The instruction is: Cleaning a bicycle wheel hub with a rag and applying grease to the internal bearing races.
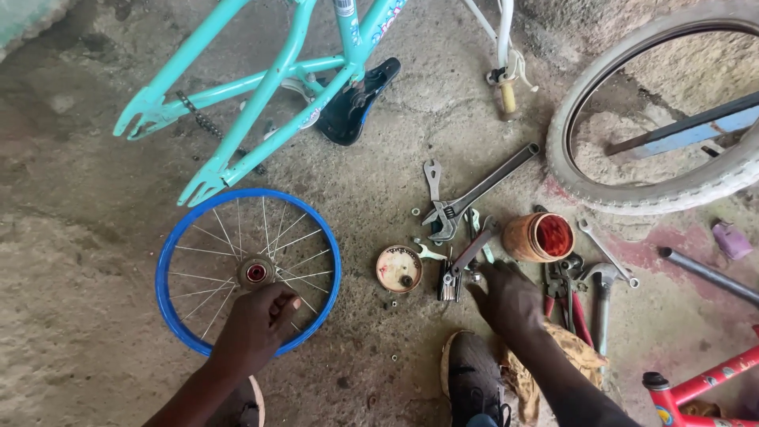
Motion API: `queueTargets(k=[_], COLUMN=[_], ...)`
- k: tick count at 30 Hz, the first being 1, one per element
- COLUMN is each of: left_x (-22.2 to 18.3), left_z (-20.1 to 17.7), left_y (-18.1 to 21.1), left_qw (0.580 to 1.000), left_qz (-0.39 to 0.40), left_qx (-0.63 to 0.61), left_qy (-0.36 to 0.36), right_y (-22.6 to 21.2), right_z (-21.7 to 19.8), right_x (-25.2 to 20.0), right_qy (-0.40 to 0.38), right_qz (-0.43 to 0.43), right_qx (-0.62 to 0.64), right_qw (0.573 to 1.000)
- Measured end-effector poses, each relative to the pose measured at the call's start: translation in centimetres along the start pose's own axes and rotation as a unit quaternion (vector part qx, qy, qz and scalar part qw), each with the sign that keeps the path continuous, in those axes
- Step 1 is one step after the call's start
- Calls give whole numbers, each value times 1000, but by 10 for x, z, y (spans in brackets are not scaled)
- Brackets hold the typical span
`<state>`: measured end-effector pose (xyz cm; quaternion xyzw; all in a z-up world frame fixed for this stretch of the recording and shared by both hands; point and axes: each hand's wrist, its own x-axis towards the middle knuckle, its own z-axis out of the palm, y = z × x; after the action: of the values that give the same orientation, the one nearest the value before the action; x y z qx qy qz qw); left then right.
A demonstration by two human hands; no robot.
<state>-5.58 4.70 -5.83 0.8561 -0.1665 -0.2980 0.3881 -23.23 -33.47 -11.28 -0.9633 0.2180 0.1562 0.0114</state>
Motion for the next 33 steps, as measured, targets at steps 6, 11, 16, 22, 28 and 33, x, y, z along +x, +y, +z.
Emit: queueTargets(k=[6, 11, 16, 22, 28, 33], left_x=[-15, -26, -30, -43, -41, -34], left_z=[11, 19, 28, 38, 46, 53], left_y=[-2, -6, -19, -17, -19, -19], left_qw=[996, 996, 994, 992, 992, 990], left_qz=[-55, -42, -24, -46, -27, -71], left_qx=[-71, -84, -104, -85, -85, -80], left_qy=[-1, -9, -36, -87, -93, -88], right_y=[-61, -87, -93, -92, -108, -109], right_z=[24, 41, 53, 49, 42, 59], right_x=[43, 55, 63, 97, 121, 118], right_qy=[110, 66, 154, 111, 41, 45], right_qz=[-189, -168, -192, -206, -286, -289], right_qx=[170, 176, 229, 187, 78, 149], right_qw=[961, 968, 942, 954, 954, 944])
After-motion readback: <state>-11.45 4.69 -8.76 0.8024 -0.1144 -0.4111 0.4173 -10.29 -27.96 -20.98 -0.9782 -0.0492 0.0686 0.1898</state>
